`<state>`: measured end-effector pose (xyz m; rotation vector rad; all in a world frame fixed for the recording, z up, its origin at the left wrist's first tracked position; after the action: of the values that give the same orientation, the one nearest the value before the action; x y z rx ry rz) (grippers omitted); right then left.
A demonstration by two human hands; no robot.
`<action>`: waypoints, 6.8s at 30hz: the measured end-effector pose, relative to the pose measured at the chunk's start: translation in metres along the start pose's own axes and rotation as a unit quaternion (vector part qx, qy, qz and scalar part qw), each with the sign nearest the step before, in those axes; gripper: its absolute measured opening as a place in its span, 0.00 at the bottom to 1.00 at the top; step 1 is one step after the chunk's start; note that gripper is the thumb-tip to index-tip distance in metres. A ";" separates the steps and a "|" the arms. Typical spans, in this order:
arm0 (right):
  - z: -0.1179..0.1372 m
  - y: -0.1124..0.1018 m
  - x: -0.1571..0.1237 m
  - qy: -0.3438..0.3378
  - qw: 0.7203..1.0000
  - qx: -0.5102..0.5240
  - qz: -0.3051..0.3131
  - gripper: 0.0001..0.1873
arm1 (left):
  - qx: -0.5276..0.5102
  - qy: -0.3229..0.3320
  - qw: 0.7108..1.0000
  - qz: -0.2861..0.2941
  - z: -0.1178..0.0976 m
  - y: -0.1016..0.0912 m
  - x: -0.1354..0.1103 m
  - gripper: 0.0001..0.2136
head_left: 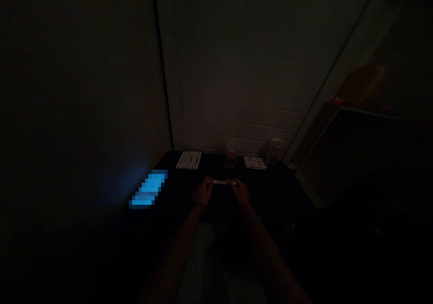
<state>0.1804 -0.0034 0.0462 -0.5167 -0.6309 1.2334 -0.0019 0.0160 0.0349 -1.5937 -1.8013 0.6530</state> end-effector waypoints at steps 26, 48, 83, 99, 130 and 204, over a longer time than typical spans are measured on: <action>-0.007 0.003 0.004 -0.010 1.000 0.020 -0.010 0.23 | -0.034 0.032 0.999 -0.013 0.001 0.002 0.002 0.19; -0.009 0.005 0.007 -0.017 0.997 0.080 -0.003 0.21 | -0.012 0.013 1.000 -0.002 -0.001 -0.001 0.000 0.19; -0.026 0.008 0.016 0.026 0.994 0.095 -0.039 0.26 | -0.004 -0.002 1.000 0.013 0.002 0.000 0.002 0.18; -0.029 0.009 0.014 0.029 0.995 0.086 -0.047 0.20 | -0.026 -0.005 1.000 0.009 -0.002 -0.002 -0.002 0.18; -0.024 0.006 0.014 0.006 0.994 0.093 -0.052 0.22 | -0.011 -0.004 1.000 0.013 -0.007 -0.001 -0.003 0.19; -0.035 0.011 0.018 0.064 0.985 0.156 -0.039 0.20 | -0.057 -0.014 0.998 -0.002 0.007 0.000 0.003 0.17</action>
<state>0.2006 0.0162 0.0159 -0.3029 -0.3382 1.1877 -0.0072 0.0197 0.0306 -1.6621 -1.8913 0.5840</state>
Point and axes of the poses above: each hand's wrist, its own x-axis towards the middle knuckle, its own y-axis out of the palm, z = x × y, the point moved 7 cm from there along x, towards the middle knuckle
